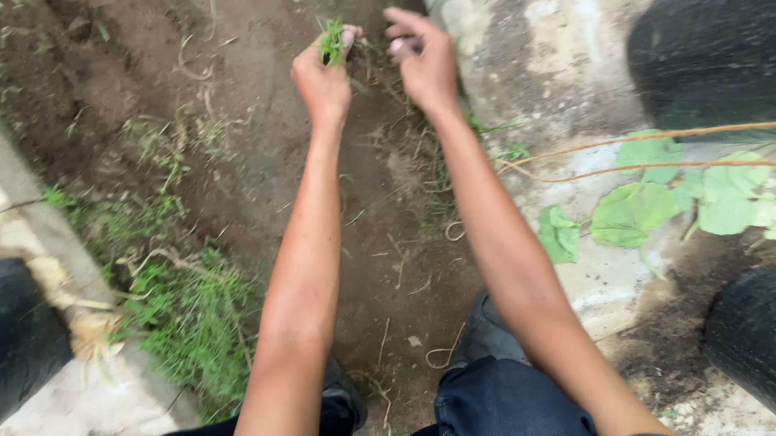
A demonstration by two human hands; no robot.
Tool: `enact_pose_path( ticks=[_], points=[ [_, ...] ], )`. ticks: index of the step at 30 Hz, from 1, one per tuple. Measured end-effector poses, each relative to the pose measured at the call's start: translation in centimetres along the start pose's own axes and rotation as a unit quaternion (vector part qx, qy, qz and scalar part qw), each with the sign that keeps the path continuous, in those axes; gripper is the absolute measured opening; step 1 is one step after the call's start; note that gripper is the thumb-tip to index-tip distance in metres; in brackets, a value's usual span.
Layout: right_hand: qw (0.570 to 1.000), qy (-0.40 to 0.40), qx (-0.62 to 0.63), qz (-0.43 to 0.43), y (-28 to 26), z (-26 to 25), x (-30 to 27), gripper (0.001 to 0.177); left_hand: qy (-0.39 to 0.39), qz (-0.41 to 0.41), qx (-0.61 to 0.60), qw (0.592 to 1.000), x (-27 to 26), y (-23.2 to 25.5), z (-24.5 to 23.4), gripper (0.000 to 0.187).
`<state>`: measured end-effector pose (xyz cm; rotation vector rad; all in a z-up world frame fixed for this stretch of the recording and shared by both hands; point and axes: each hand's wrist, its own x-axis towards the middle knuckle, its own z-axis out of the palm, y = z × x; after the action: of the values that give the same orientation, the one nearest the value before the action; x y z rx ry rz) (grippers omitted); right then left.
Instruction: Manually removing weeds and unwanted plant growth from the soil and planting containers in a garden setting.
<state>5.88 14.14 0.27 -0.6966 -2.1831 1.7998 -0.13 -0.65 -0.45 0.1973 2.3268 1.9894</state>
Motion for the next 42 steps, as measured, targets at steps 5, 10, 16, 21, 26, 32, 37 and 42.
enact_pose_path(
  ticks=[5,10,16,21,26,32,37,42],
  points=[
    [0.965,-0.006,-0.258,-0.052,0.8,-0.4,1.1,0.051,0.031,-0.017,-0.031,0.999,0.0,-2.0,-1.0,0.019],
    [0.933,-0.022,-0.300,-0.196,1.0,0.8,0.7,0.050,0.030,-0.022,-0.005,0.999,-0.7,-2.1,-1.4,0.021],
    [0.951,0.015,-0.264,-0.162,7.0,2.6,2.2,0.013,0.022,-0.041,-0.003,0.999,-1.4,-2.6,-1.8,0.021],
    [0.962,0.078,-0.229,-0.125,4.5,2.1,1.0,0.009,0.014,-0.059,0.037,0.997,-1.6,-2.6,-2.1,0.017],
    [0.985,0.006,-0.139,-0.104,-0.5,0.2,-0.9,0.008,-0.027,-0.027,0.024,0.999,-2.1,-1.5,-0.6,0.020],
    [0.986,-0.038,-0.093,-0.134,-2.9,-1.5,-1.9,0.017,-0.105,-0.007,0.029,0.994,-2.3,0.2,1.3,0.022],
    [0.973,0.007,-0.109,-0.204,-1.8,-2.7,-1.6,0.022,-0.132,-0.042,0.072,0.988,-2.3,0.0,1.3,0.017],
    [0.942,-0.032,-0.191,-0.274,-3.8,-5.1,-1.9,0.031,-0.158,-0.087,-0.057,0.982,-3.2,1.3,0.5,0.016]
  ],
)
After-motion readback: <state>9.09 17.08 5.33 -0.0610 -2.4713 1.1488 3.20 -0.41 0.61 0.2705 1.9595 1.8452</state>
